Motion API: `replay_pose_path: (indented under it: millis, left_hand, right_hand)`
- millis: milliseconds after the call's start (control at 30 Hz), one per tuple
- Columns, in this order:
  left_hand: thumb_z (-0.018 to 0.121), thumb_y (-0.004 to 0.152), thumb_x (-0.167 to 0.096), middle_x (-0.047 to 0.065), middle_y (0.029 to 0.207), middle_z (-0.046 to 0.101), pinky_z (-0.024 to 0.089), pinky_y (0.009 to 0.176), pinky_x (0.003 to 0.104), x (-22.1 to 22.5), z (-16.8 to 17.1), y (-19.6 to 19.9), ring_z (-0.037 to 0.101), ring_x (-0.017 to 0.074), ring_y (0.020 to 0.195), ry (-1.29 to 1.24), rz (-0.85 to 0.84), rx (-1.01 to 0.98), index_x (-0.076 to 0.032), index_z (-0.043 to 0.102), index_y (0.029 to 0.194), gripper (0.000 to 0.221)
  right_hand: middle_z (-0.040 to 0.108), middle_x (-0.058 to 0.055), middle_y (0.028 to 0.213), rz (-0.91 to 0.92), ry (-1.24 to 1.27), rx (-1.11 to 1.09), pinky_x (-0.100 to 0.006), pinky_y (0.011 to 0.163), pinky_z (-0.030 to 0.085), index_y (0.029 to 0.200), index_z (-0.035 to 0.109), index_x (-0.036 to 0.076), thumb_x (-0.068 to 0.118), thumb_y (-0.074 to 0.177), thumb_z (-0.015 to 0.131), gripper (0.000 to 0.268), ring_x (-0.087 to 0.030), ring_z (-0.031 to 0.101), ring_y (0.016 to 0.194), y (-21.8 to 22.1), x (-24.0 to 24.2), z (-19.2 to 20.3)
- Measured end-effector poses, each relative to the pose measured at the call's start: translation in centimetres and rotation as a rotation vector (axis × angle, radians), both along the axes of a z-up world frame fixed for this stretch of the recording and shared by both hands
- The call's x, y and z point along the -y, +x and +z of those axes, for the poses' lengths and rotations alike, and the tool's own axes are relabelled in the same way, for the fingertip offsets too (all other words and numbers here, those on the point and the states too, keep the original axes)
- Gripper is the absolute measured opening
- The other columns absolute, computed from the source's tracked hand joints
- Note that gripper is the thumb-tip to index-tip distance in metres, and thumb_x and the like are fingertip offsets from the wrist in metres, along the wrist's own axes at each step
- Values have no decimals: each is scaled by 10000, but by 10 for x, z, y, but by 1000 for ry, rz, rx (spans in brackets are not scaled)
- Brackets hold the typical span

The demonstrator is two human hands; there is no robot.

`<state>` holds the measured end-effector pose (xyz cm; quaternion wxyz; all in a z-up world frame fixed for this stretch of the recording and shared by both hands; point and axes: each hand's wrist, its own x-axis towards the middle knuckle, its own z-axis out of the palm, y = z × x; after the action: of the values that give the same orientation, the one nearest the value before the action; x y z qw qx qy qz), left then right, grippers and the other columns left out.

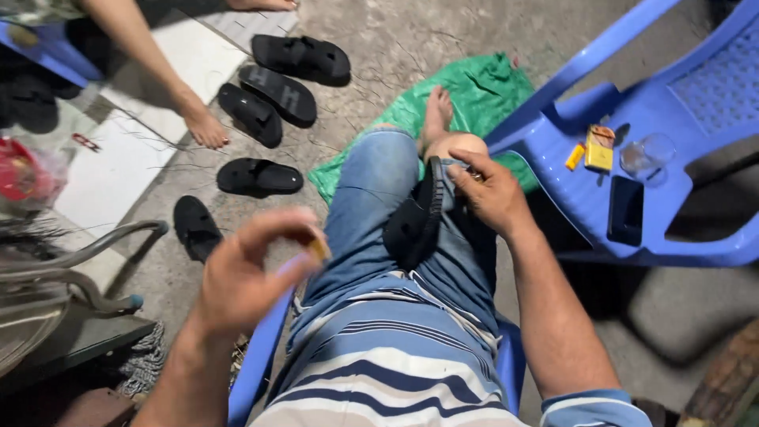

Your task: A person is manually repairing a shoe by using a small tool to work along the edge of a black shoe sole.

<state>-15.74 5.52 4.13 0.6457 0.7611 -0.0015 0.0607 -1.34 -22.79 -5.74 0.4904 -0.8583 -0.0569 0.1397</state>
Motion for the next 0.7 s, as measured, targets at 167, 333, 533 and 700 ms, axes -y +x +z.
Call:
replay_pose_path:
  millis: [167,333,533,700]
  left_hand:
    - [745,608,-43,78,776,694,607,701,317,35,90,16,723,229,713,-334,-630,56,-84,704,775,176]
    - [581,750,-148,107,907,666,588,792,349,34,81,30,703,256,844,-278,-791,121,-80,633,888,162]
    - [384,919,-274,143,1062,631,565,900,387,34,72,38,678,291,1002,-220,-951,206,-76,547,1023,277]
    - [445,922,-294,141,1165,594,487,974,402,43,28,65,610,286,1110,14,-791,293,-82,531,1064,269]
  right_hand:
    - [627,-73,636,-94,-57,-59,-304,560,473,1123,639,227,291,868,627,263,-129,560,575,-21,25,4]
    - [639,-57,652,-130,-32,-144,-246,518,457,1143,641,209,256,848,632,299,-88,530,521,-50,30,12]
    - [669,-122,756,-52,-39,-168,-305,535,495,1234,566,143,274,880,551,377,-162,570,560,-57,31,25]
    - [601,-69,885,96,-88,-51,-232,588,471,1252,508,99,245,903,391,396,-123,525,675,-57,37,50]
